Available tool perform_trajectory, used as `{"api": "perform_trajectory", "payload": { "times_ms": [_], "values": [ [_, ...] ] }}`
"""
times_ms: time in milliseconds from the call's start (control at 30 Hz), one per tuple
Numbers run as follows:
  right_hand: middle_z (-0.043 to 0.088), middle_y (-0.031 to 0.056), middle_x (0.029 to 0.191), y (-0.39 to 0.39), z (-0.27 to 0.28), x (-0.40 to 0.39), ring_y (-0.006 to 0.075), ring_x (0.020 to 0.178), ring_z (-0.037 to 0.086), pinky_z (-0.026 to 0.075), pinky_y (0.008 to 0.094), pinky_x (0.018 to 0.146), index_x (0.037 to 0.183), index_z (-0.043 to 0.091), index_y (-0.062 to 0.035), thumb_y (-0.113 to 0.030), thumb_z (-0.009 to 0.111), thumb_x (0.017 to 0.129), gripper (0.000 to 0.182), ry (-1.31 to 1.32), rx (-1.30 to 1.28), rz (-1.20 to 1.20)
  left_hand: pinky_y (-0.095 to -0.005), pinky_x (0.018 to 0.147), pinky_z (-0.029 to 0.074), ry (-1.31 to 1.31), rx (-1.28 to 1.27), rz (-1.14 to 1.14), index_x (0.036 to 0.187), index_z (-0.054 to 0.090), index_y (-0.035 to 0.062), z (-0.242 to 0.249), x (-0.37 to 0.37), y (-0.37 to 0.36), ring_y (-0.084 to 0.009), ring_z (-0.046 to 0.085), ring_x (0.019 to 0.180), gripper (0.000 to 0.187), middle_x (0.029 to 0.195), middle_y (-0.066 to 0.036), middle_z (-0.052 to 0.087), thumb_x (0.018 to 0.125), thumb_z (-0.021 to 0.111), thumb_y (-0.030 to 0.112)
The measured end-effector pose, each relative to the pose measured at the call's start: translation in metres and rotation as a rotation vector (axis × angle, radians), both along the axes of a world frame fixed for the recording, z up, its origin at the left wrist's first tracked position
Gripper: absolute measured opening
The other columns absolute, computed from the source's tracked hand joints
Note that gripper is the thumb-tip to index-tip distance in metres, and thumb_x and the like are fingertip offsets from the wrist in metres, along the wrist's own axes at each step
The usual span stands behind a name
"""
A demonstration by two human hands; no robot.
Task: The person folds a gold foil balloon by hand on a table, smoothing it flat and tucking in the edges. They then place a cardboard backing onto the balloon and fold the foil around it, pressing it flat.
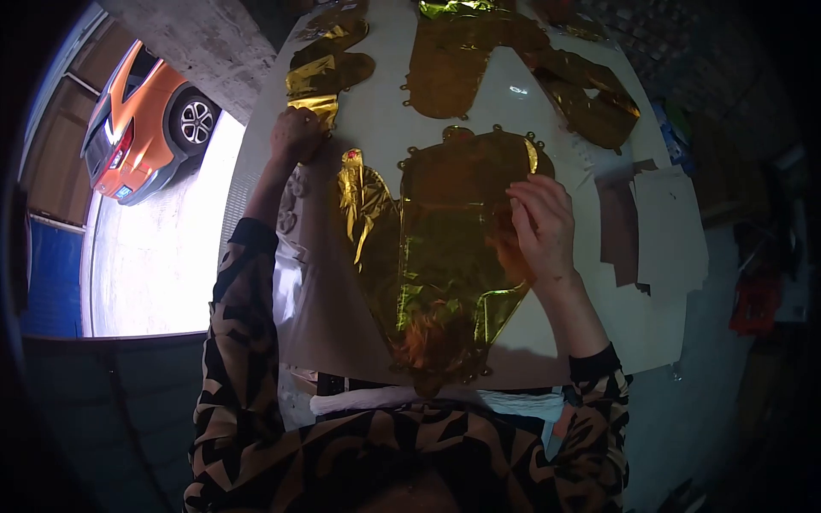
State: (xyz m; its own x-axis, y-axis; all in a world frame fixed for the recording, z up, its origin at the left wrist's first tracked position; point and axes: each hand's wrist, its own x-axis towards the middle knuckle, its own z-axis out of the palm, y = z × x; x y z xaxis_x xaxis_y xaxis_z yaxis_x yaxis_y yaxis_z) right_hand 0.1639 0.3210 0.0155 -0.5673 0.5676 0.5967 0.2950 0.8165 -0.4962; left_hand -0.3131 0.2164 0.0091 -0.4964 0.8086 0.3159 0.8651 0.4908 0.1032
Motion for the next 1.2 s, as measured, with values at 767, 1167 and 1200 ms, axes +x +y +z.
{"api": "perform_trajectory", "payload": {
  "times_ms": [767,1167,1200],
  "values": [
    [0.072,0.0077,0.108,0.051,-0.020,0.046,0.0317,0.108,0.062,0.050,0.0443,0.094,0.108,0.075,-0.0088,-0.019,0.073,0.094,0.018,-0.239,0.151,-0.268,-0.0565,0.121,0.036,-0.255,0.021,-0.863,0.146,0.060,0.0137,0.012,0.245,-0.068,-0.0450,0.041,0.149,0.059,0.155,-0.023,0.048,0.094,0.077,0.033],
    [0.068,0.0118,0.123,0.085,-0.017,-0.021,0.0315,0.125,0.057,0.045,0.0604,0.099,0.121,0.071,-0.0034,-0.062,0.064,0.096,0.064,-0.793,0.084,-0.601,-0.0669,0.125,0.021,-0.069,-0.048,-0.703,0.160,0.044,0.0194,-0.029,0.289,-0.074,-0.0521,0.024,0.154,0.070,0.167,-0.022,0.032,0.102,0.058,0.057],
    [0.068,0.0121,0.125,0.085,-0.016,-0.023,0.0318,0.126,0.056,0.044,0.0609,0.101,0.123,0.070,-0.0033,-0.063,0.064,0.096,0.065,-0.809,0.057,-0.600,-0.0675,0.124,0.021,-0.067,-0.052,-0.693,0.160,0.043,0.0194,-0.034,0.289,-0.073,-0.0523,0.024,0.154,0.070,0.167,-0.022,0.032,0.103,0.057,0.057]
  ]
}}
